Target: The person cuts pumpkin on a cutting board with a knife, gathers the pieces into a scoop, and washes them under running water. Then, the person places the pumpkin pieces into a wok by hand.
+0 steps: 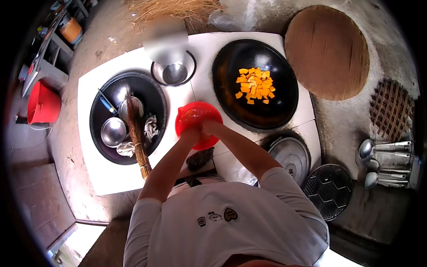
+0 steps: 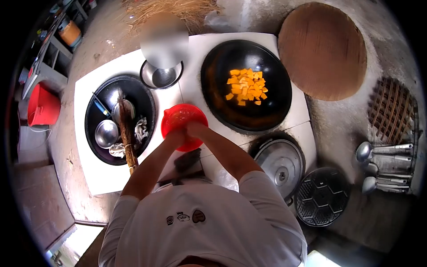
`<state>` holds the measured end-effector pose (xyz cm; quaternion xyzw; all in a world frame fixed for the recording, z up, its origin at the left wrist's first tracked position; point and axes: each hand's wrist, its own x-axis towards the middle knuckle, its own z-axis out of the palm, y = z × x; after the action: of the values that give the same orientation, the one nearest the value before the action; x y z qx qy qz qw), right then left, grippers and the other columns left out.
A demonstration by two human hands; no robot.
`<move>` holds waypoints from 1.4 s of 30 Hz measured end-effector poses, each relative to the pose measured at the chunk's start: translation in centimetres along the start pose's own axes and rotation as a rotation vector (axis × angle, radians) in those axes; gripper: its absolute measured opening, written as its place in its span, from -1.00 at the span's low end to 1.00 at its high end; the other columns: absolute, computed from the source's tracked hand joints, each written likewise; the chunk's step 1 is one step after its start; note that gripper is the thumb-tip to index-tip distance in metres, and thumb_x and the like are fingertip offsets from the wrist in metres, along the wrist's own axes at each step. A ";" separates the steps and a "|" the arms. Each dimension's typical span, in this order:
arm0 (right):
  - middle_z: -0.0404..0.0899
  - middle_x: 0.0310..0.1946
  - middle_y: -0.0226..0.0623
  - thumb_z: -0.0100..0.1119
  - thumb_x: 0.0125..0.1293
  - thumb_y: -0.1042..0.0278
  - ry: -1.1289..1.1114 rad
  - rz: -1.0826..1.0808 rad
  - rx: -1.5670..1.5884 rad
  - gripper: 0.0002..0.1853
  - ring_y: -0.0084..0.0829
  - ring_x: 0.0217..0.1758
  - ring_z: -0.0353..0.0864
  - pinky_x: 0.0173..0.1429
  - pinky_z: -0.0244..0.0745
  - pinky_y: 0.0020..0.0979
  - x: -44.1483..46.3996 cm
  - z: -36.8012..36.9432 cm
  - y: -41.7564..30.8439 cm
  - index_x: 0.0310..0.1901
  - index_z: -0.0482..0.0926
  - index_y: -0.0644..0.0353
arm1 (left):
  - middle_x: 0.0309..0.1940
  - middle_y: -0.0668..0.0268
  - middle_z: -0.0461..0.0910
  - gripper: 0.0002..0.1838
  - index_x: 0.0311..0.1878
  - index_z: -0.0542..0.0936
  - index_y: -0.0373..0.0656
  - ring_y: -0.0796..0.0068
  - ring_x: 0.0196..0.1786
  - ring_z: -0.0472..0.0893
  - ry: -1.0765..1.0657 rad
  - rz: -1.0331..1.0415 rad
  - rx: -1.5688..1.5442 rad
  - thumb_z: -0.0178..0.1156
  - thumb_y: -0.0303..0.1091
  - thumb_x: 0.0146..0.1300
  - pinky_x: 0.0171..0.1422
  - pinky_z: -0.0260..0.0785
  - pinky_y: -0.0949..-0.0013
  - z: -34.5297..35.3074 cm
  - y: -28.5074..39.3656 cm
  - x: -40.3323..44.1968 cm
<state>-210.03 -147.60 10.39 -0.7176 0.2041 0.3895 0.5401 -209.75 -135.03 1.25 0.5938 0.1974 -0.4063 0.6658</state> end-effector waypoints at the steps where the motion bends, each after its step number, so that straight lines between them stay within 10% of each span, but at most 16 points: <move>1: 0.47 0.01 -0.12 -0.23 0.36 0.24 -0.018 0.014 0.006 -0.61 -0.26 0.03 0.46 0.09 0.39 -0.32 0.1 0.1 0.2 0.14 0.37 0.17 | 0.03 0.08 0.47 -0.66 0.08 0.48 -0.12 0.26 0.03 0.50 0.017 -0.001 -0.006 0.01 -0.29 0.24 0.13 0.34 0.31 -0.2 -0.6 0.5; 4: 0.49 -0.04 -0.11 -0.27 0.38 0.17 -0.037 0.054 0.074 -0.59 -0.26 -0.04 0.50 0.03 0.43 -0.29 0.3 0.6 0.9 0.14 0.37 0.18 | -0.01 0.04 0.50 -0.61 0.04 0.49 -0.18 0.29 0.01 0.52 -0.087 0.339 0.813 0.09 -0.24 0.16 0.06 0.38 0.29 0.2 0.5 -0.6; 6: 0.50 -0.07 -0.10 -0.29 0.40 0.13 -0.008 0.054 0.234 -0.57 -0.25 -0.08 0.52 -0.01 0.45 -0.28 0.6 1.3 1.4 0.14 0.37 0.18 | -0.06 0.00 0.53 -0.59 -0.01 0.51 -0.21 0.27 -0.01 0.53 -0.357 -0.066 0.931 0.12 -0.19 0.11 0.04 0.38 0.27 1.8 6.6 -5.9; 10: 0.53 -0.15 -0.14 -0.32 0.41 0.11 0.085 -0.044 0.836 -0.57 -0.27 -0.18 0.55 -0.12 0.48 -0.29 0.5 3.7 2.5 0.07 0.40 0.23 | 0.04 -0.05 0.43 -0.56 0.05 0.45 -0.23 0.17 0.03 0.50 -0.076 -0.049 0.749 0.07 -0.19 0.14 0.05 0.37 0.23 2.6 3.2 -3.5; 12: 0.52 -0.16 -0.19 -0.33 0.41 0.12 -0.100 -0.235 1.153 -0.60 -0.35 -0.16 0.52 -0.10 0.45 -0.37 -0.1 4.2 2.5 -0.02 0.43 0.24 | 0.10 0.00 0.37 -0.56 0.15 0.33 -0.21 0.13 0.13 0.41 0.314 0.304 0.845 -0.22 -0.13 0.36 0.15 0.29 0.22 3.7 1.8 -3.8; 21: 0.46 -0.12 -0.22 -0.32 0.42 0.16 0.397 -0.843 0.792 -0.65 -0.39 -0.09 0.45 0.01 0.37 -0.40 -7.4 5.8 -2.5 -0.10 0.42 0.23 | 0.15 0.11 0.29 -0.68 0.15 0.31 -0.14 0.17 0.20 0.28 0.281 0.834 0.345 -0.22 -0.39 0.35 0.29 0.14 0.30 5.9 8.6 -15.1; 26: 0.43 -0.09 -0.09 -0.26 0.39 0.20 0.655 -0.695 0.713 -0.67 -0.28 -0.05 0.46 0.02 0.37 -0.36 -8.8 6.8 -3.4 -0.10 0.40 0.28 | 0.09 0.10 0.27 -0.65 0.16 0.29 -0.10 0.13 0.13 0.33 0.183 0.808 0.082 -0.13 -0.44 0.30 0.26 0.16 0.23 5.0 6.8 -14.6; 28: 0.40 -0.07 -0.24 -0.28 0.41 0.14 0.278 -0.459 0.839 -0.65 -0.42 -0.03 0.42 0.07 0.34 -0.44 -5.9 6.5 -1.0 0.02 0.35 0.20 | 0.08 0.10 0.26 -0.65 0.17 0.28 -0.08 0.12 0.14 0.33 0.311 0.580 0.200 -0.12 -0.41 0.30 0.26 0.16 0.26 4.4 5.5 -13.1; 35: 0.47 -0.14 -0.31 -0.31 0.41 0.15 0.522 -0.736 1.217 -0.65 -0.45 -0.07 0.46 0.04 0.37 -0.40 -11.1 1.1 -3.3 -0.04 0.40 0.20 | 0.09 0.02 0.28 -0.59 0.23 0.23 -0.10 0.06 0.17 0.26 0.108 0.940 0.433 -0.12 -0.26 0.35 0.30 0.09 0.21 10.8 7.1 -9.1; 38: 0.42 0.02 -0.28 -0.36 0.41 0.08 0.305 -0.993 1.372 -0.60 -0.37 0.08 0.42 0.20 0.30 -0.37 -8.0 -5.7 0.4 0.09 0.33 0.12 | 0.36 0.05 0.03 -0.32 0.41 -0.10 -0.10 0.11 0.41 0.00 -0.194 0.908 0.530 -0.28 0.08 0.37 0.43 -0.13 0.29 16.1 12.9 -10.5; 42: 0.19 0.26 -0.41 -0.47 0.30 -0.27 0.730 -0.511 1.628 -0.39 -0.21 0.33 0.14 0.29 0.09 -0.02 -13.1 -10.7 -2.2 0.26 0.17 -0.14 | 0.26 -0.09 0.17 -0.29 0.35 0.07 -0.19 0.01 0.32 0.19 -0.253 0.979 0.668 -0.21 0.14 0.32 0.36 0.05 0.23 18.2 15.2 -6.9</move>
<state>-212.87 -158.55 23.18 -0.2185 0.4077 -0.2547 0.8492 -206.05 -150.75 19.93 0.7398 -0.3177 -0.1603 0.5711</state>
